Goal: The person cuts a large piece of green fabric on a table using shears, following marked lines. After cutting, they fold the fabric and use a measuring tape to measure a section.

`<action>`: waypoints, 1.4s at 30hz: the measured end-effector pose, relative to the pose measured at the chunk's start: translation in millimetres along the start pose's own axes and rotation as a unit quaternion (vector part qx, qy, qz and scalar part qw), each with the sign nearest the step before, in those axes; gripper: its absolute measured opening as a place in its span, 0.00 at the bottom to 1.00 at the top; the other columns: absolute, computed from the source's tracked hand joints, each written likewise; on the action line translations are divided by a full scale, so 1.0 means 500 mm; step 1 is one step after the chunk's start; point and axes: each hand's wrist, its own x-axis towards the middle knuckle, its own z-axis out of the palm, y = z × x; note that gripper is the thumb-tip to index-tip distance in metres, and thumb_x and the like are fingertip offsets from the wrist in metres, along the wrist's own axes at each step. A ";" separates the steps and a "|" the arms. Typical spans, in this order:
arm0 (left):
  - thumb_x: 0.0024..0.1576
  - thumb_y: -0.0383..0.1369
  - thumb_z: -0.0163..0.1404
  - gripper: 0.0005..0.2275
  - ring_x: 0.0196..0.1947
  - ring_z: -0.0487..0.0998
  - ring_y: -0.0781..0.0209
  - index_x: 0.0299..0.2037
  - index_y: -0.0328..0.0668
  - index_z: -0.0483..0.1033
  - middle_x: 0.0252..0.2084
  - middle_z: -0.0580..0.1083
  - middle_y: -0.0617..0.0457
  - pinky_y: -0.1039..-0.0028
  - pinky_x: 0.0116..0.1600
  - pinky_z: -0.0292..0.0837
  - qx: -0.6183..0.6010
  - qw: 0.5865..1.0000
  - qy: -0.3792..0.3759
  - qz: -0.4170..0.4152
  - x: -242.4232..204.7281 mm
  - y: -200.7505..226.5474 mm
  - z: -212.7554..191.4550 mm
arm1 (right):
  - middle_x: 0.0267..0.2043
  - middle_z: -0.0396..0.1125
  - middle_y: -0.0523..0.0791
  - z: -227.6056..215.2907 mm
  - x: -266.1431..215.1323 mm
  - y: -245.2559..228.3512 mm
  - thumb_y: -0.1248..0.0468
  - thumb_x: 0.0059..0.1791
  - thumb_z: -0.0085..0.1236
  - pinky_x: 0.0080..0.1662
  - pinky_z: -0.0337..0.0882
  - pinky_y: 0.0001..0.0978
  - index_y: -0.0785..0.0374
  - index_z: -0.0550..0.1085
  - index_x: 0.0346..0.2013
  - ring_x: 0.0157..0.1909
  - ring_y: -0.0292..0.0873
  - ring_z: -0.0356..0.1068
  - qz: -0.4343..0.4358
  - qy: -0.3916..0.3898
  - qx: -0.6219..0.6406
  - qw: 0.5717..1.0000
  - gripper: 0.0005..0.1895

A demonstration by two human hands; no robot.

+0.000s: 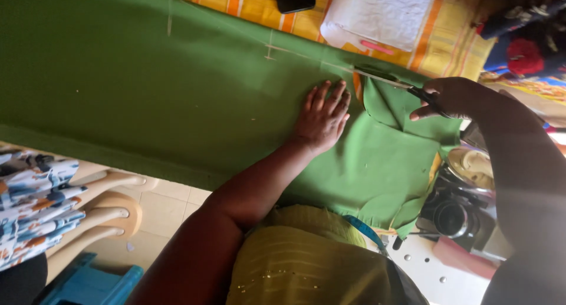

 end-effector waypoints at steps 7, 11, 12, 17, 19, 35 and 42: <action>0.63 0.47 0.52 0.23 0.70 0.64 0.40 0.65 0.47 0.70 0.74 0.60 0.50 0.47 0.70 0.62 0.006 1.000 -0.023 0.000 0.004 0.004 -0.010 | 0.36 0.73 0.46 -0.058 -0.020 -0.100 0.41 0.39 0.71 0.42 0.66 0.38 0.57 0.75 0.41 0.40 0.47 0.71 -0.059 -0.024 0.043 0.997 0.29; 0.63 0.46 0.52 0.23 0.70 0.64 0.40 0.65 0.46 0.70 0.74 0.61 0.49 0.47 0.71 0.62 -0.003 1.000 -0.024 -0.004 0.006 0.002 -0.010 | 0.37 0.74 0.46 -0.053 0.017 -0.085 0.43 0.40 0.71 0.41 0.69 0.39 0.57 0.76 0.41 0.39 0.45 0.71 -0.090 -0.036 0.030 0.995 0.26; 0.63 0.46 0.52 0.23 0.70 0.64 0.40 0.65 0.46 0.70 0.74 0.61 0.49 0.47 0.71 0.62 0.000 1.000 -0.023 -0.008 0.007 0.000 -0.010 | 0.37 0.74 0.46 -0.052 0.026 -0.081 0.43 0.40 0.71 0.41 0.69 0.39 0.57 0.76 0.41 0.39 0.45 0.71 -0.093 -0.036 0.027 0.995 0.26; 0.65 0.46 0.50 0.22 0.71 0.64 0.41 0.66 0.46 0.69 0.73 0.61 0.49 0.48 0.72 0.61 -0.002 1.000 -0.024 -0.006 0.006 0.003 -0.012 | 0.32 0.71 0.47 -0.054 0.028 -0.076 0.42 0.37 0.75 0.39 0.64 0.38 0.58 0.72 0.37 0.36 0.46 0.68 -0.074 -0.028 0.018 0.997 0.30; 0.65 0.46 0.50 0.22 0.71 0.64 0.41 0.65 0.46 0.69 0.73 0.61 0.49 0.48 0.72 0.60 -0.003 1.000 -0.024 -0.006 0.004 0.005 -0.015 | 0.29 0.68 0.47 -0.040 0.038 -0.068 0.42 0.37 0.77 0.37 0.62 0.38 0.59 0.71 0.34 0.34 0.46 0.66 -0.076 -0.022 0.022 0.997 0.30; 0.63 0.47 0.52 0.23 0.71 0.64 0.42 0.65 0.47 0.69 0.73 0.61 0.50 0.49 0.72 0.61 0.004 0.999 -0.035 -0.005 0.007 0.003 -0.012 | 0.22 0.74 0.49 -0.044 0.052 -0.071 0.45 0.38 0.76 0.39 0.64 0.35 0.57 0.78 0.29 0.31 0.45 0.71 -0.053 -0.013 0.030 0.998 0.22; 0.63 0.47 0.52 0.23 0.71 0.64 0.42 0.65 0.47 0.71 0.73 0.62 0.49 0.50 0.72 0.61 0.006 1.000 -0.025 -0.005 0.006 0.004 -0.015 | 0.46 0.78 0.44 -0.082 0.008 -0.185 0.42 0.39 0.71 0.49 0.70 0.43 0.54 0.75 0.48 0.47 0.50 0.76 -0.075 -0.019 0.014 0.997 0.30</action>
